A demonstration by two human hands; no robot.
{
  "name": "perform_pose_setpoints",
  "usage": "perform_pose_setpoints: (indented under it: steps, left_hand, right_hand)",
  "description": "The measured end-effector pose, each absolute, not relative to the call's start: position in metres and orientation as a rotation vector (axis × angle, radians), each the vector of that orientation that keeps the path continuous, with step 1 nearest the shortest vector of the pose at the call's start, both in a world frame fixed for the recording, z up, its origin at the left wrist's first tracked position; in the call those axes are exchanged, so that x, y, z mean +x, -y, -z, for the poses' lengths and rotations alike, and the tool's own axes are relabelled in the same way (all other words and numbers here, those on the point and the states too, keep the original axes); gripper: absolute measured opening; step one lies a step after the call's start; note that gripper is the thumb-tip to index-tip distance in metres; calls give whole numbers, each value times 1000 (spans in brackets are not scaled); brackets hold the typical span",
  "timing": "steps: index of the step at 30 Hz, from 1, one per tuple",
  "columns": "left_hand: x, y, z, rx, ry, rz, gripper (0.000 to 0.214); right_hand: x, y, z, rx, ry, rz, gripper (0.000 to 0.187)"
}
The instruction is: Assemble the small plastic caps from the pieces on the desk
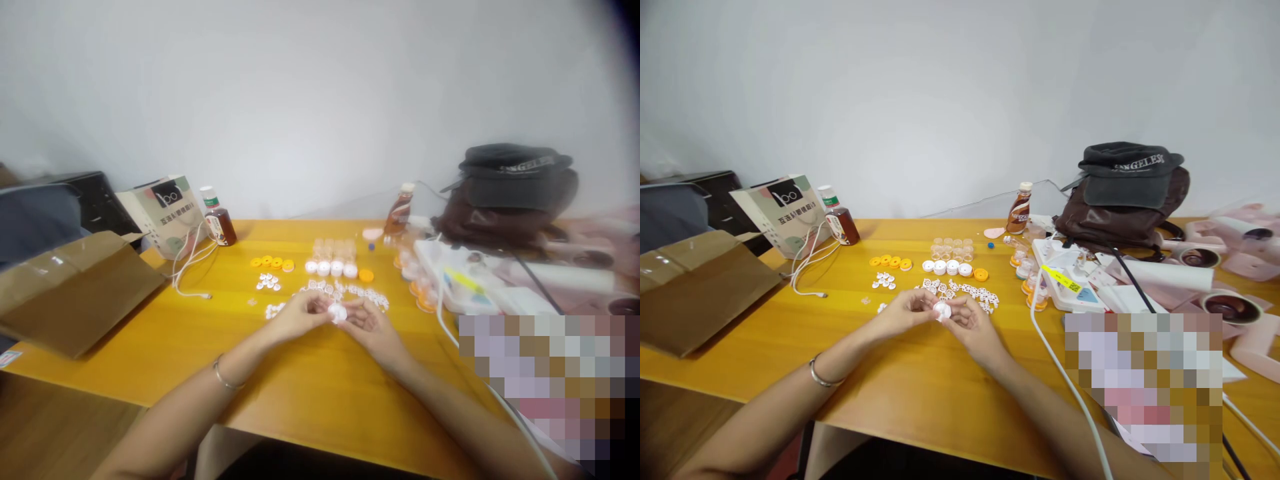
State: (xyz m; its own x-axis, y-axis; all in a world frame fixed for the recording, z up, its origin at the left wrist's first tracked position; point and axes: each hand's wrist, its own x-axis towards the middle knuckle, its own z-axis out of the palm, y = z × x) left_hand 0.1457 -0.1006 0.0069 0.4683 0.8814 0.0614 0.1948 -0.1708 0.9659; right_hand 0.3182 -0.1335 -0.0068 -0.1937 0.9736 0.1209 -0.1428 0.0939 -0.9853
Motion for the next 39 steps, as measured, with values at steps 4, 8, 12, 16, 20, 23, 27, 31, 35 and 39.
perform_pose_setpoints:
  steps: [4, 8, 12, 16, 20, 23, 27, 31, 35, 39]
  left_hand:
    - [143, 99, -12, 1651, -897, -779, 20]
    - [141, 99, -13, 1678, -919, -761, 21]
    - [140, 98, -12, 1640, -929, -762, 21]
    - [138, 97, -9, 1618, -939, -758, 21]
    - [135, 97, -6, 1624, -924, -697, 21]
    - [133, 97, -2, 1631, -896, -580, 22]
    - [131, 98, 4, 1720, -953, -469, 23]
    - [130, 100, 4, 1855, -982, -429, 18]
    - [126, 96, -5, 1984, -1040, -496, 15]
    - [113, 83, -16, 2201, -1351, -712, 15]
  right_hand:
    - [319, 132, 7, -890, 1282, -1391, 32]
    - [319, 132, 7, -870, 1296, -1404, 30]
    - [320, 131, 7, -867, 1359, -1402, 30]
    - [322, 131, 7, -878, 1435, -1445, 35]
    - [325, 133, 4, -931, 1516, -1556, 38]
    - [327, 135, 1, -1015, 1618, -1575, 33]
    - [329, 135, 0, -1136, 1793, -1419, 26]
    - [330, 133, 4, -1214, 1920, -1261, 22]
    - [331, 132, 7, -1216, 1995, -1113, 19]
    - [332, 132, 8, -1197, 2032, -1085, 20]
